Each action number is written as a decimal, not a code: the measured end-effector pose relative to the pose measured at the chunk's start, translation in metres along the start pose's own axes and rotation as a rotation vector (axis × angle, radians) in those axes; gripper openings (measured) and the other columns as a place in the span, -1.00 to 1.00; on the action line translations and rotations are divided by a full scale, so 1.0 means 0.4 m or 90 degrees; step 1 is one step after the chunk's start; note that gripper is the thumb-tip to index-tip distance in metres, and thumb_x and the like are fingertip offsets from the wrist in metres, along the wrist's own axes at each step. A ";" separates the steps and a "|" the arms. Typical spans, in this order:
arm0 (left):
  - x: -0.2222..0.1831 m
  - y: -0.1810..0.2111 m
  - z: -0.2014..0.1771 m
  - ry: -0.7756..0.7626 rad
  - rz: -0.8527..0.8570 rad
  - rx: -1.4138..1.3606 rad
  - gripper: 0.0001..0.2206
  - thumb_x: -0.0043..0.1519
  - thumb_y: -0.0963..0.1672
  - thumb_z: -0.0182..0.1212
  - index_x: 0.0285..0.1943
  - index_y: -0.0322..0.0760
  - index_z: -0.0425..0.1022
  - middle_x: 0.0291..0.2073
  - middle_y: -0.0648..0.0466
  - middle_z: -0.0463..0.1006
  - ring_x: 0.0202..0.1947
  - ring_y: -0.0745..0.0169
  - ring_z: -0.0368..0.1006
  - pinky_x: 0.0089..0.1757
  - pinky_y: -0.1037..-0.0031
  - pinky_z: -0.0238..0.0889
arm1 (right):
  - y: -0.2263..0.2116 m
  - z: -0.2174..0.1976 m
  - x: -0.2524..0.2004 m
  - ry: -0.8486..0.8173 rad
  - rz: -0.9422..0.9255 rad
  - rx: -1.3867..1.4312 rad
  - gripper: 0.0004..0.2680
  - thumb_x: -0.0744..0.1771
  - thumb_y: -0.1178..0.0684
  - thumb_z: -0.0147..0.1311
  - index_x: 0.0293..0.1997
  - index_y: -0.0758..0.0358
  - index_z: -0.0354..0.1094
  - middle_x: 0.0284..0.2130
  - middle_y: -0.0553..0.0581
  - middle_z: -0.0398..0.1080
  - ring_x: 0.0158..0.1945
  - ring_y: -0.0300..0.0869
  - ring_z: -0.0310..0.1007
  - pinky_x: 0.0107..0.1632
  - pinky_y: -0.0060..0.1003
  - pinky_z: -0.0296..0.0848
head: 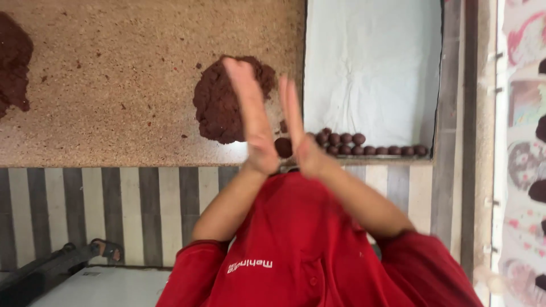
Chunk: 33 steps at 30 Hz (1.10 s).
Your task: Rolling chocolate dough into uniform spheres and arranging them on a tray.
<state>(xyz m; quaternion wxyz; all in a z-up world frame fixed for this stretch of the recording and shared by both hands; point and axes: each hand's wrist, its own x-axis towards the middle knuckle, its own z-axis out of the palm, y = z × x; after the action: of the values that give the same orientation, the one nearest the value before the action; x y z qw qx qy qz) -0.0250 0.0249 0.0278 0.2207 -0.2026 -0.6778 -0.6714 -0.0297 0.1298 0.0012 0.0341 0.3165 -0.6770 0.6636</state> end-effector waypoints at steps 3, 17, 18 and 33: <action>-0.029 0.010 -0.017 0.025 -0.037 0.029 -0.21 0.39 0.32 -0.54 0.70 0.02 -0.49 0.61 0.20 -0.54 0.60 0.38 -0.66 0.51 0.33 -0.72 | -0.076 0.018 -0.014 -0.026 -0.012 0.090 -0.28 0.37 -0.62 -0.80 0.63 -0.01 -0.78 0.59 0.12 -0.68 0.62 -0.13 -0.72 0.63 -0.08 -0.62; -0.061 0.021 0.018 -0.065 -0.113 0.018 -0.14 0.36 0.35 -0.61 0.72 -0.11 -0.37 0.65 0.07 -0.55 0.64 0.13 -0.63 0.53 0.10 -0.65 | -0.036 -0.022 -0.005 0.095 -0.011 0.020 -0.28 0.37 -0.62 -0.79 0.63 0.04 -0.71 0.60 0.14 -0.68 0.62 -0.14 -0.75 0.62 -0.14 -0.66; -0.031 0.015 0.014 -0.038 -0.053 0.058 -0.16 0.36 0.34 -0.65 0.71 -0.05 -0.37 0.67 0.12 -0.52 0.62 0.19 -0.60 0.52 0.17 -0.67 | -0.025 -0.028 -0.010 0.025 0.038 0.002 -0.27 0.39 -0.62 -0.83 0.66 0.10 -0.72 0.59 0.22 -0.69 0.62 -0.06 -0.76 0.62 -0.10 -0.65; -0.074 0.004 0.075 -0.071 -0.127 -0.090 -0.14 0.39 0.34 -0.52 0.68 -0.20 -0.35 0.65 0.02 -0.55 0.62 0.13 -0.62 0.52 0.13 -0.63 | -0.047 -0.043 -0.030 0.216 0.022 0.203 -0.30 0.38 -0.62 -0.65 0.63 -0.01 -0.58 0.61 0.12 -0.57 0.64 -0.06 -0.62 0.64 -0.07 -0.48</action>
<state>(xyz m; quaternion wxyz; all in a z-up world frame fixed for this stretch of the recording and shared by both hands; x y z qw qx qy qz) -0.0005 0.0553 0.0122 0.1001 -0.1857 -0.6570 -0.7238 -0.0178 0.1518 0.0142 0.0856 0.1900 -0.5533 0.8065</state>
